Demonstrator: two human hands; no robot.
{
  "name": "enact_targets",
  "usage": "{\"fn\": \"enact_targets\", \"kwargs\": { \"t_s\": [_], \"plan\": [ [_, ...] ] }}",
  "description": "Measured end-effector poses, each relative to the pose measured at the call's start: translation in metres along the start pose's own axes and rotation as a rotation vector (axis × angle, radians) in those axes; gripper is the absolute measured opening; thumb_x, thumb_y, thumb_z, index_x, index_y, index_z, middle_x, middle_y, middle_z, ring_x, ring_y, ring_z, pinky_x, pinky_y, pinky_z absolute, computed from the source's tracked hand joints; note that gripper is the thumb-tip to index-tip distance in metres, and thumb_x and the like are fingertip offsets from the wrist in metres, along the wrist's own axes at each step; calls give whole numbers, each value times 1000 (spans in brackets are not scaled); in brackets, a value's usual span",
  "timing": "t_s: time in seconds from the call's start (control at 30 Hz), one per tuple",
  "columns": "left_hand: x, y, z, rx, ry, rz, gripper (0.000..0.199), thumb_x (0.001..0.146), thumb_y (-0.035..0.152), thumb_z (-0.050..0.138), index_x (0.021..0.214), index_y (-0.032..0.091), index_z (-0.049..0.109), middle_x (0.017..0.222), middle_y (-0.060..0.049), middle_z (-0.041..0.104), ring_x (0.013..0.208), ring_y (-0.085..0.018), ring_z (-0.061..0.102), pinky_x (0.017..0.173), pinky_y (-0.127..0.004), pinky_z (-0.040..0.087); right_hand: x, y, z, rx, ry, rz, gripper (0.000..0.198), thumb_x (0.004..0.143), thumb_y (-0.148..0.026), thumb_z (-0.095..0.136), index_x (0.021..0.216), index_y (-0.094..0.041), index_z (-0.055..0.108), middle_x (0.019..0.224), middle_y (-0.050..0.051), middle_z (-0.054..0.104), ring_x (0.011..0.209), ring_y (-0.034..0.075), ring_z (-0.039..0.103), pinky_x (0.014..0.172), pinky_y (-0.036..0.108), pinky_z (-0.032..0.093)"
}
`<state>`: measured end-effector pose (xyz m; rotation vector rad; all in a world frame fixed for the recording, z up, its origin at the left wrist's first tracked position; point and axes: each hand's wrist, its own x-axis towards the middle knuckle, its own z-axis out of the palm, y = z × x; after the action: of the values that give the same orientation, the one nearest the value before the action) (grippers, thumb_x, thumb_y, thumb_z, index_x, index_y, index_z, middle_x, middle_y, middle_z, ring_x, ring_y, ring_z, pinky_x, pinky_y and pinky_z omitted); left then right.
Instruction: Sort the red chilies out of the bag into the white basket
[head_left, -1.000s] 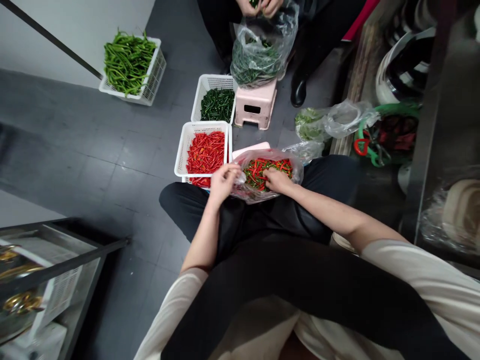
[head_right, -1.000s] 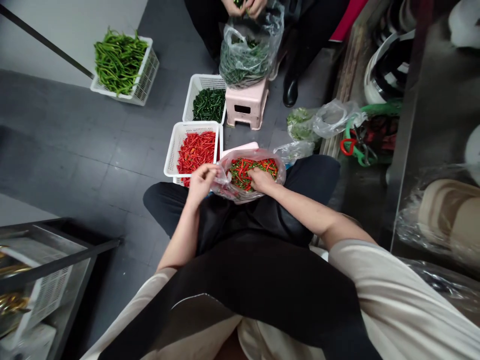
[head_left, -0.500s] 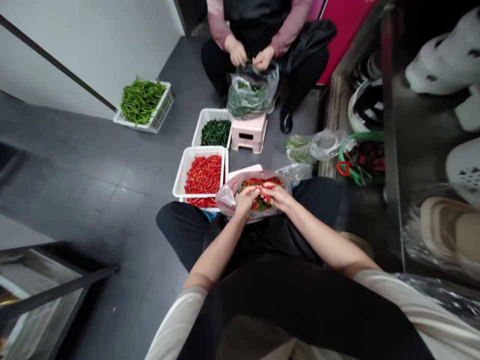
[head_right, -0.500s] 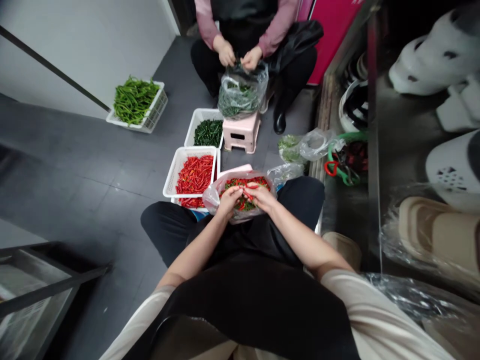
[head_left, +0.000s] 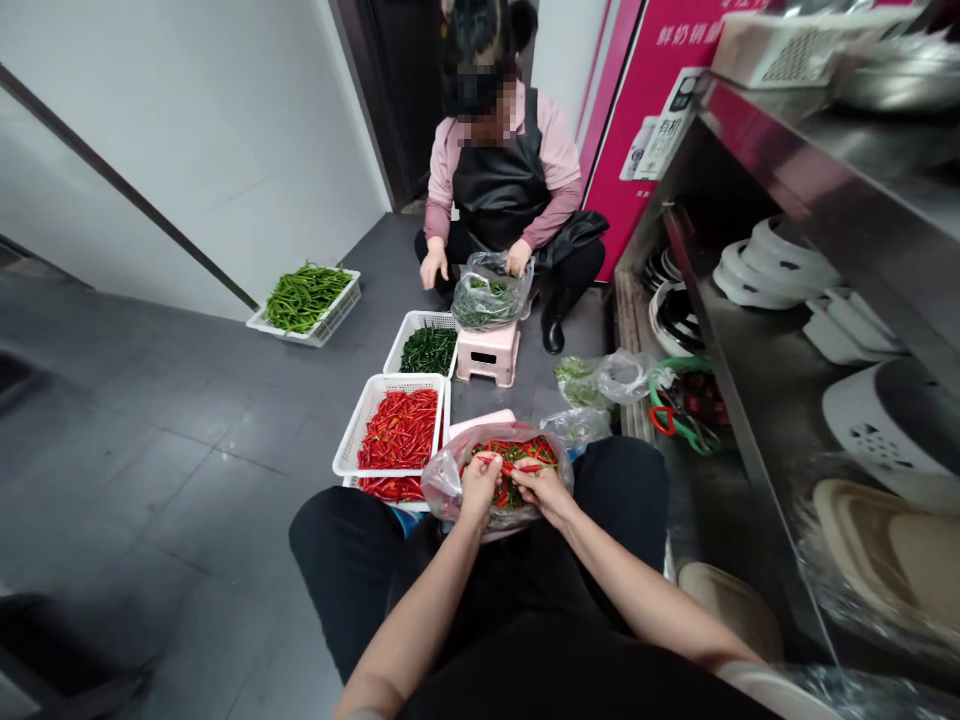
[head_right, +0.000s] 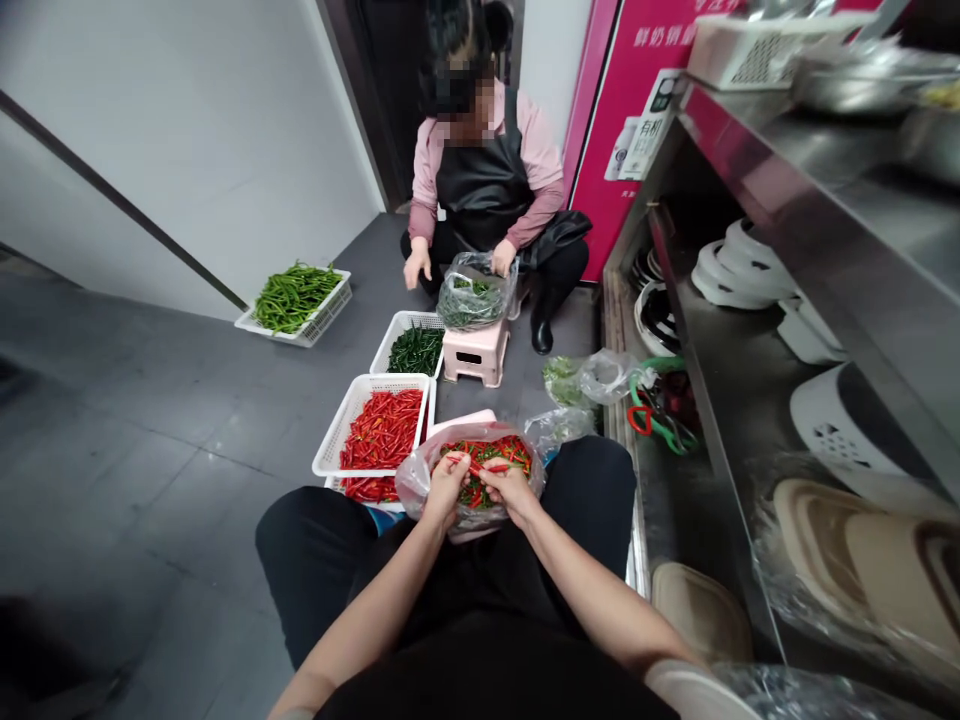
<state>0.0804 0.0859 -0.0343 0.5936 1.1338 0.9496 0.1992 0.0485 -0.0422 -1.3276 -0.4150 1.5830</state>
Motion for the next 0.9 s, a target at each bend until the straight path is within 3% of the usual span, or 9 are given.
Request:
{"fn": "enact_targets", "kwargs": {
  "t_s": [0.1,0.2,0.3,0.37,0.5,0.57,0.67,0.9],
  "plan": [
    [-1,3,-2,-173,-56,-149,27,68,26,76,82,14,57,62,5,56,52,-3,50,54,-14,41,-1,-1,0,69,-2,-44,43,49,-37,84,77,-18,58,52,-5,54,43,6,45,41,18,32],
    [0,8,-7,-339,-79,-398,16,75,16,70,82,13,56,62,2,57,51,-4,53,55,-15,44,-6,-6,1,67,-80,-82,40,51,-36,84,77,-18,59,50,-6,53,41,6,43,42,19,32],
    [0,10,-9,-375,-99,-570,9,79,14,64,79,12,55,61,0,56,50,-6,53,54,-17,45,-11,-10,1,84,-147,-44,38,53,-34,84,76,-18,59,52,-5,53,44,7,46,44,20,34],
    [-2,9,-6,-359,-91,-506,10,79,15,64,79,12,54,61,1,55,49,-5,51,52,-16,43,-12,-11,0,96,-127,-14,39,52,-35,85,76,-19,59,53,-5,53,46,7,47,45,20,36],
    [-6,4,3,-235,-32,-78,19,75,23,70,82,15,54,66,5,52,53,-3,48,54,-14,40,-9,-6,0,67,-9,50,42,52,-43,84,74,-19,58,59,-3,58,46,6,48,43,19,37],
    [-7,4,6,-159,-26,41,24,73,30,71,84,16,54,66,5,52,55,-4,48,57,-15,41,-7,-3,1,20,-27,66,42,56,-49,81,69,-18,56,58,-3,57,44,5,45,41,18,34],
    [-9,6,6,-177,-24,46,29,72,34,71,85,17,52,67,5,52,57,-5,49,60,-17,42,-7,-1,4,-4,-62,5,41,59,-52,79,65,-18,56,55,-4,53,43,5,41,39,18,29],
    [-14,8,8,-314,8,-4,28,71,31,72,83,18,50,69,5,52,59,-5,51,61,-17,43,-16,-3,12,71,-36,-48,39,58,-47,81,66,-17,57,56,-4,52,46,6,41,42,19,31]
  ]
}}
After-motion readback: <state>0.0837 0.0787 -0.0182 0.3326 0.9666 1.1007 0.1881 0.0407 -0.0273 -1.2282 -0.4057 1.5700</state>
